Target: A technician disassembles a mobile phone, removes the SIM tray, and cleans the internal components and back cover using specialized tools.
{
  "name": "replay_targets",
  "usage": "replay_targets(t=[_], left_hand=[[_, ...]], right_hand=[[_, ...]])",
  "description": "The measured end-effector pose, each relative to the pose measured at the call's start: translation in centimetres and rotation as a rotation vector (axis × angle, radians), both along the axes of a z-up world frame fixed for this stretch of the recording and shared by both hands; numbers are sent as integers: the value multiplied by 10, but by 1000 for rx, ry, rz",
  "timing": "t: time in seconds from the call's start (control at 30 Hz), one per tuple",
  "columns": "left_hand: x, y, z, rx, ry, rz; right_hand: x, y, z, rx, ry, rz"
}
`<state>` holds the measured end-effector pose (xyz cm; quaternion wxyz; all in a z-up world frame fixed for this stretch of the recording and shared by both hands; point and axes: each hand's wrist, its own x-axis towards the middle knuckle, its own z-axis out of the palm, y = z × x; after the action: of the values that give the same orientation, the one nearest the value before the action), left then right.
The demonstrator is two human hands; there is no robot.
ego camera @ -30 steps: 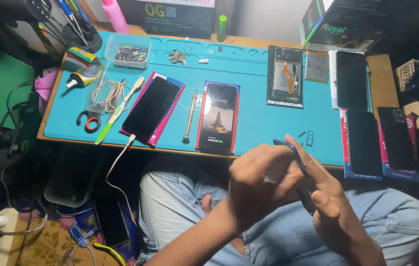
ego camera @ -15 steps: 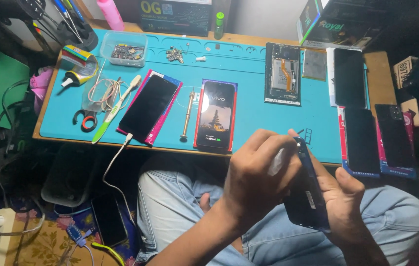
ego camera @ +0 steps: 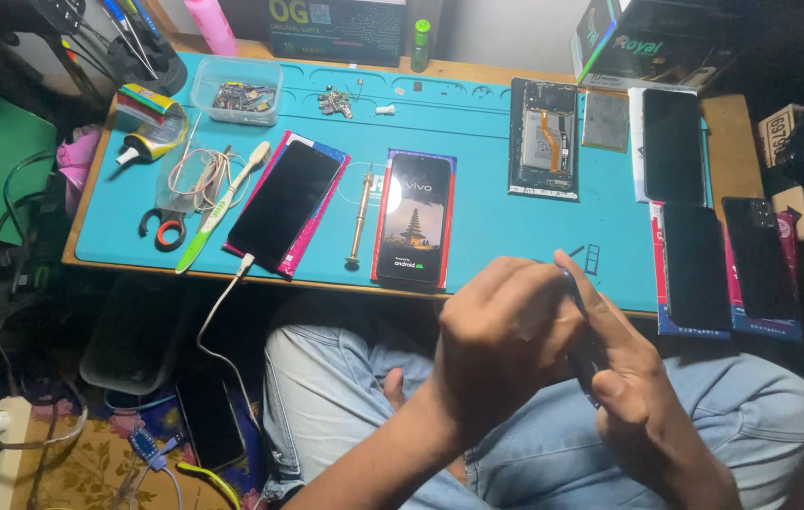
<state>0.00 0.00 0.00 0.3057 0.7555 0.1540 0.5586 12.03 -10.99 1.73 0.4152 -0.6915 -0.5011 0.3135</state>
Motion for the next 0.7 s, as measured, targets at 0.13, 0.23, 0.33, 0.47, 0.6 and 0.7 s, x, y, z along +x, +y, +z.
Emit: replay_targets(t=[0.13,0.23,0.33,0.47,0.6,0.7], left_hand=[[3,-5,7,-1405,-251,-309],[0,-4,17,-1794,-63,-385],[6,-21,10,-1486,-203,-158],[7,-20,5,-978,-232,-18],[1,-13,4,-1646,-325,-355],[-20,5,12,-1555,-227,-264]], right_hand=[[3,-4,9,-98,-132,16],[5,-4,15,-108,-206,52],[7,-7,12,-83,-193,92],[8,-4,10,-92,-145,74],[9,-4,1,-65,-192,79],[1,3,-7,-236,275,-303]])
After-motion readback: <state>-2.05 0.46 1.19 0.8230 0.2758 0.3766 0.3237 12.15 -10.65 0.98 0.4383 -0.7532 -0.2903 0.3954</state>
